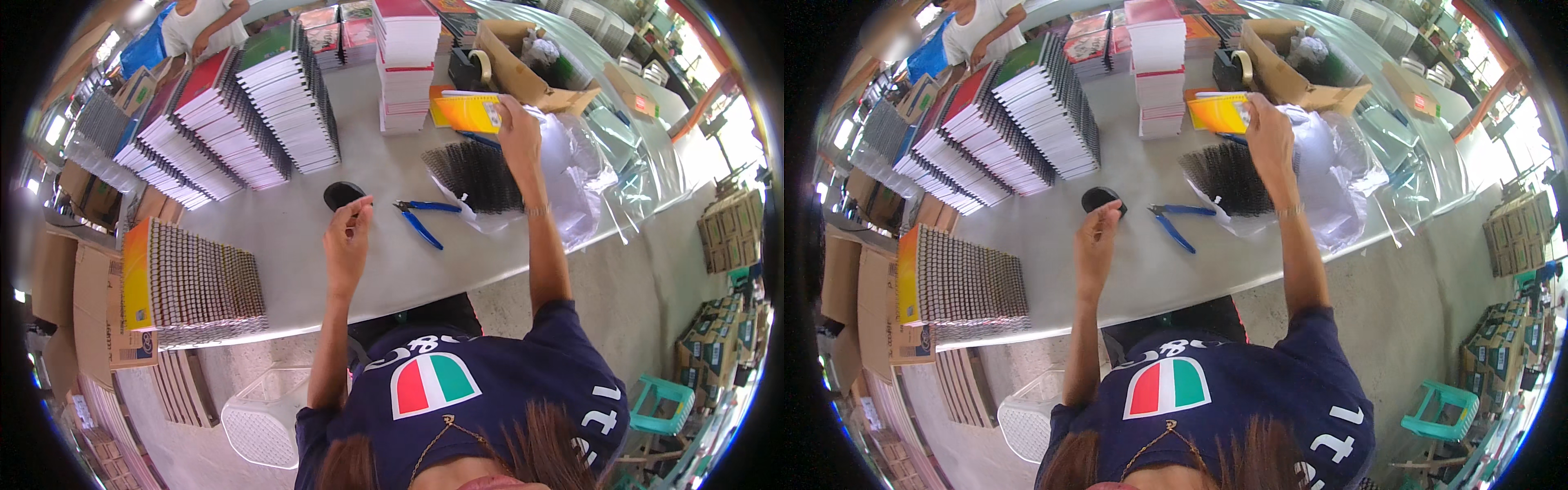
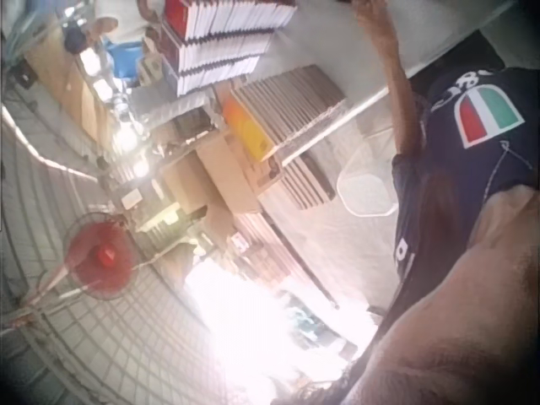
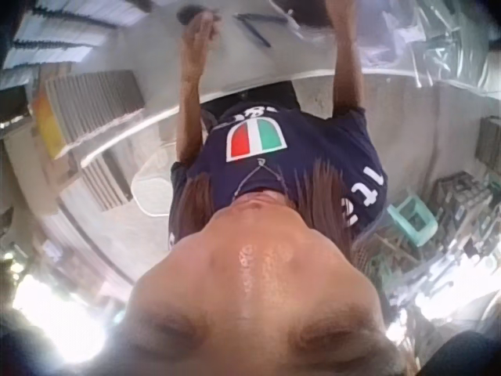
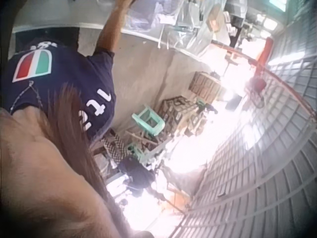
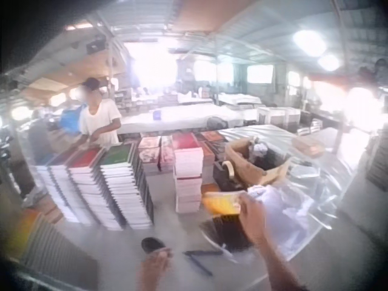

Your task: The person repeatedly picks up a small spiral notebook and a black plastic cover, aligns them, and uses blue pliers to crimp the spiral binding. The person then places the finished notebook onto a stack on the table. This process is repeated for several notebooks.

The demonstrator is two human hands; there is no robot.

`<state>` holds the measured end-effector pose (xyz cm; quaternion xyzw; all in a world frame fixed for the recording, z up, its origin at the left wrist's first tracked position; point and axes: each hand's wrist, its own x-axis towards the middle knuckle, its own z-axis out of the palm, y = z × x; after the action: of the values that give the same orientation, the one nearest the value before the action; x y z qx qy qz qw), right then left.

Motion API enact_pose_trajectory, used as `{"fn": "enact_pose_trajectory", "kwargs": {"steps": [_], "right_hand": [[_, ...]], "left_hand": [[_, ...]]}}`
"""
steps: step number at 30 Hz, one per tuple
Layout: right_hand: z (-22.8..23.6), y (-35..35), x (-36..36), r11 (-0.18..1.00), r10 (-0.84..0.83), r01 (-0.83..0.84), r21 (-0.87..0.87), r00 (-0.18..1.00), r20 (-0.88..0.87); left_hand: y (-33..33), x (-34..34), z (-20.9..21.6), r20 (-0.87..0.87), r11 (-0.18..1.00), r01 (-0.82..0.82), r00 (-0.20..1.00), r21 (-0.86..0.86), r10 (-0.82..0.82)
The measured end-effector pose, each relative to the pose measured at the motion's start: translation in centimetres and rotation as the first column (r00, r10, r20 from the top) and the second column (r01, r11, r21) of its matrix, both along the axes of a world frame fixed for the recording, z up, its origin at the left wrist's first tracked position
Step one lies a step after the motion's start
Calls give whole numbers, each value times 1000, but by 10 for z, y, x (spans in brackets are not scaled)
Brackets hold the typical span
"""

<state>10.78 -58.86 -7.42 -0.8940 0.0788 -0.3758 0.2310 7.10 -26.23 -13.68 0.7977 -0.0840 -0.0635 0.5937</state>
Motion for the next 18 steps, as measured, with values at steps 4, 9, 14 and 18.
{"fn": "enact_pose_trajectory", "kwargs": {"steps": [4,9,14,18], "right_hand": [[-16,76,-91,965,258,-251,-72,959,120],[-45,133,-128,739,647,-648,-184,759,-72],[-56,26,-112,997,-57,53,-55,996,-69],[-114,-42,-109,813,-575,555,-177,717,-395]], "left_hand": [[-18,-10,33,-235,641,126,863,-757,-447],[-17,-26,28,-134,849,118,967,-516,-215],[35,-30,30,131,984,116,982,133,-133],[47,-35,56,190,760,36,960,648,-208]]}}
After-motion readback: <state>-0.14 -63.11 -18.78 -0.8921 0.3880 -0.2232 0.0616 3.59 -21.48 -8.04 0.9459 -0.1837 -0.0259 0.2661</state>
